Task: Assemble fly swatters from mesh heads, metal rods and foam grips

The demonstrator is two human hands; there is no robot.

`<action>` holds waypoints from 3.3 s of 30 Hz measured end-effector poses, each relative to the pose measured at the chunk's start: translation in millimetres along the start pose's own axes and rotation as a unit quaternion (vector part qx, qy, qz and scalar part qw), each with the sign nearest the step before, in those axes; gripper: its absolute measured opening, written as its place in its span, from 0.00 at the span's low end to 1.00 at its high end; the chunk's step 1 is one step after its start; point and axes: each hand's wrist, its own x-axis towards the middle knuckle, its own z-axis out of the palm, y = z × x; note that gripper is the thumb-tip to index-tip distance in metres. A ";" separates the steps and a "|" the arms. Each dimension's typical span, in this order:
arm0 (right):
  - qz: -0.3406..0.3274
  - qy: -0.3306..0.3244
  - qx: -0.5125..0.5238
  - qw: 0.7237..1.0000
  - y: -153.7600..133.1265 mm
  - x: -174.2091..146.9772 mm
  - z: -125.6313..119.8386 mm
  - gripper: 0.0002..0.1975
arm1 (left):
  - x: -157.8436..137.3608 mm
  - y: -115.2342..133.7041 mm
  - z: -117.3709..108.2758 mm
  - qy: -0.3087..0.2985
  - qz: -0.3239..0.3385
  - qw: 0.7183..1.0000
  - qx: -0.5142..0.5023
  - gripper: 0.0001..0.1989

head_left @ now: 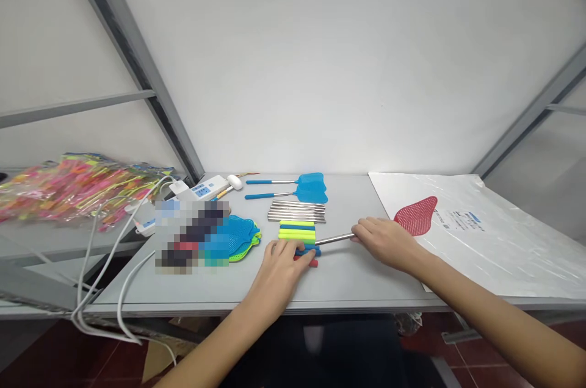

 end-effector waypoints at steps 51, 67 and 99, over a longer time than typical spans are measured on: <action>0.010 0.138 0.125 0.982 42.1 38.5 57.2 0.14 | 89.5 -29.5 -7.7 0.024 0.014 0.982 -0.186 0.16; -0.029 0.102 0.138 0.985 25.7 43.8 55.7 0.18 | 75.9 -35.8 -0.8 -0.184 0.078 0.974 -0.104 0.51; -0.058 0.072 0.114 0.989 2.5 47.1 65.7 0.14 | 88.0 -42.7 -8.3 -0.096 0.167 0.980 -0.055 0.15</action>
